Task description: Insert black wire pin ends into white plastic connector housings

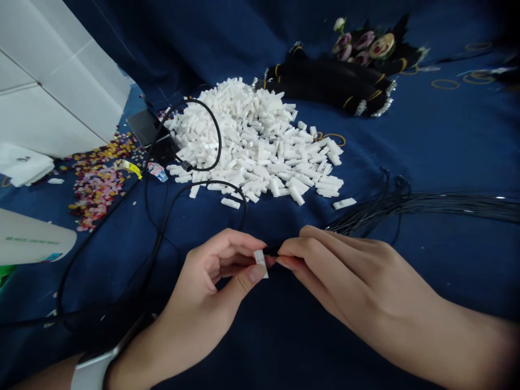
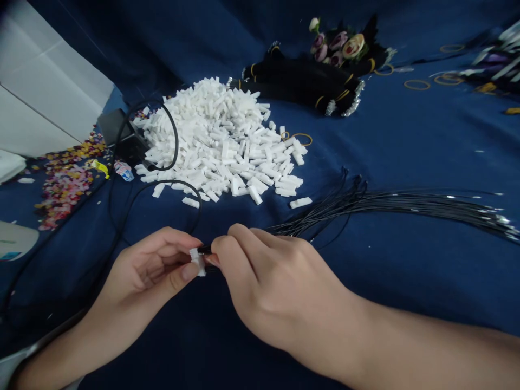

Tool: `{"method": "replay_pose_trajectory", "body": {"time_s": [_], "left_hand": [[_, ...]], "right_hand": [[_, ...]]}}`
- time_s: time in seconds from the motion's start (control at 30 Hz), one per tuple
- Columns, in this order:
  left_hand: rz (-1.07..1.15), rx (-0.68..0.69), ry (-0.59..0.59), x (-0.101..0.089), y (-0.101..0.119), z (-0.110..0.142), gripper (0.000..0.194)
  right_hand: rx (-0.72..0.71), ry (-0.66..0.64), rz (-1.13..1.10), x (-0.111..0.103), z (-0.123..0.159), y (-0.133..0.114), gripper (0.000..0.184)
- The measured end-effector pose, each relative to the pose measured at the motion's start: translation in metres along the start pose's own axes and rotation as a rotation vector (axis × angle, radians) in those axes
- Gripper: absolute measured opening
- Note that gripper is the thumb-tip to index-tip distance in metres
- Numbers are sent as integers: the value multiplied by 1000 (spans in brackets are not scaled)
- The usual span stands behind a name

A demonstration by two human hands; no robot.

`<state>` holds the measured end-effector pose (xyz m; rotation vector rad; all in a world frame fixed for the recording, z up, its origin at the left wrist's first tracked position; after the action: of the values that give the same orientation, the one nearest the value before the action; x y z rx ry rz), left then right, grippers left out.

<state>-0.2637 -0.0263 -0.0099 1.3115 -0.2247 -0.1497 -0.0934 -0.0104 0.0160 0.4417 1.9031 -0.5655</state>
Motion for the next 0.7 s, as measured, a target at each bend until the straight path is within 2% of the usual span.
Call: {"method": "replay_pose_trajectory", "body": {"time_s": [0.47,0.7], "left_hand": [[-52,-2,34,2,1,2,9],[-133,43,76,5,3,4,12]], "right_hand": [[43,-23,-63,2,0,1,16],[116,33,-120,7,1,-1,16]]}}
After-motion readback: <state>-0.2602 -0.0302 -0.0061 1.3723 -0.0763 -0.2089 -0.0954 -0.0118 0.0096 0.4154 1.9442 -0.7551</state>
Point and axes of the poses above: each hand's wrist, its own z-axis away from the middle knuckle, its own x-axis out of the palm, y = z × x, the point moved 3 cm from there along -z, towards the middle knuckle, and after that the axes turned 7 degrees about -y, right-handed, at the moved point
